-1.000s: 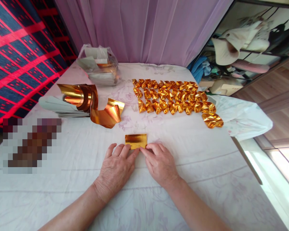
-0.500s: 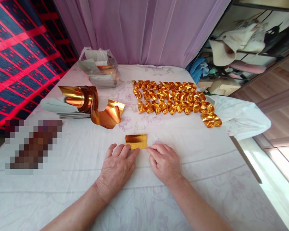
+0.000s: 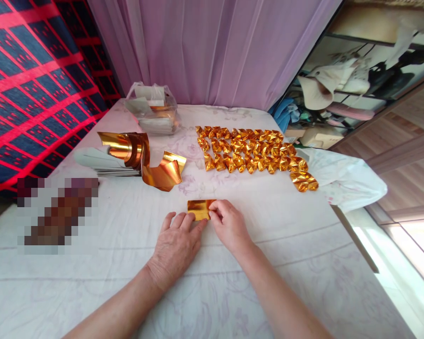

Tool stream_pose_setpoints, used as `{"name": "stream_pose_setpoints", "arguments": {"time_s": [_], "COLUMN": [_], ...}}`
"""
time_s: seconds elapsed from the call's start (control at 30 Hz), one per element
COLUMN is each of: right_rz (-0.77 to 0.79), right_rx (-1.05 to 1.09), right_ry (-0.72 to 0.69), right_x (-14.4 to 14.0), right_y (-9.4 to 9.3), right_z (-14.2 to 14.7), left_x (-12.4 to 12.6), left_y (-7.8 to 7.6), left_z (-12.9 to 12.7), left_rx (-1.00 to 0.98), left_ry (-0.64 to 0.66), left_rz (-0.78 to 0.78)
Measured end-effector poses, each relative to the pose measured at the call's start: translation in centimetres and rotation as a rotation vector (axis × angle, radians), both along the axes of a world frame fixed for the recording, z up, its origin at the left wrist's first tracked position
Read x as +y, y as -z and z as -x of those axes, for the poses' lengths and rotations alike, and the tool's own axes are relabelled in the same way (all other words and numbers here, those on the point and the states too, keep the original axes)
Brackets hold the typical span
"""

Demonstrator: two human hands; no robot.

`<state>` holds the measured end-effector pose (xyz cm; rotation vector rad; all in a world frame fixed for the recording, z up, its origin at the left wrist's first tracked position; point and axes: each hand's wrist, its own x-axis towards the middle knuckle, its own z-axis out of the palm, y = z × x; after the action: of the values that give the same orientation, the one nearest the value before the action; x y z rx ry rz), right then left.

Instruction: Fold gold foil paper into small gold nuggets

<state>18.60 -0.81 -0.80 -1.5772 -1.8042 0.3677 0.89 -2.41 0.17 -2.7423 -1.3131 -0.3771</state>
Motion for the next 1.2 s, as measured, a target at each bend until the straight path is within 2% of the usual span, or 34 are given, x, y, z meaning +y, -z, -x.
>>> {"name": "stream_pose_setpoints", "arguments": {"time_s": [0.1, 0.2, 0.5, 0.83, 1.2], "right_rz": [-0.076, -0.086, -0.110, -0.062, -0.023], "right_rx": [-0.026, -0.076, -0.089, -0.084, -0.087], "right_ry": [-0.001, -0.013, -0.051, -0.045, -0.047], "right_x": [-0.2, -0.4, -0.3, -0.4, -0.5], "right_y": [1.0, 1.5, 1.3, 1.2, 0.9], "right_z": [0.3, 0.5, 0.6, 0.7, 0.7], "left_x": [0.0, 0.0, 0.0, 0.2, 0.2], "left_y": [0.0, 0.1, -0.2, -0.8, -1.1], "left_z": [0.0, 0.1, 0.8, 2.5, 2.9], "left_rx": [-0.013, -0.033, -0.080, -0.084, -0.070], "left_ry": [0.001, -0.003, -0.023, -0.028, -0.048], "left_rz": [-0.003, -0.009, -0.041, -0.031, -0.020]}}
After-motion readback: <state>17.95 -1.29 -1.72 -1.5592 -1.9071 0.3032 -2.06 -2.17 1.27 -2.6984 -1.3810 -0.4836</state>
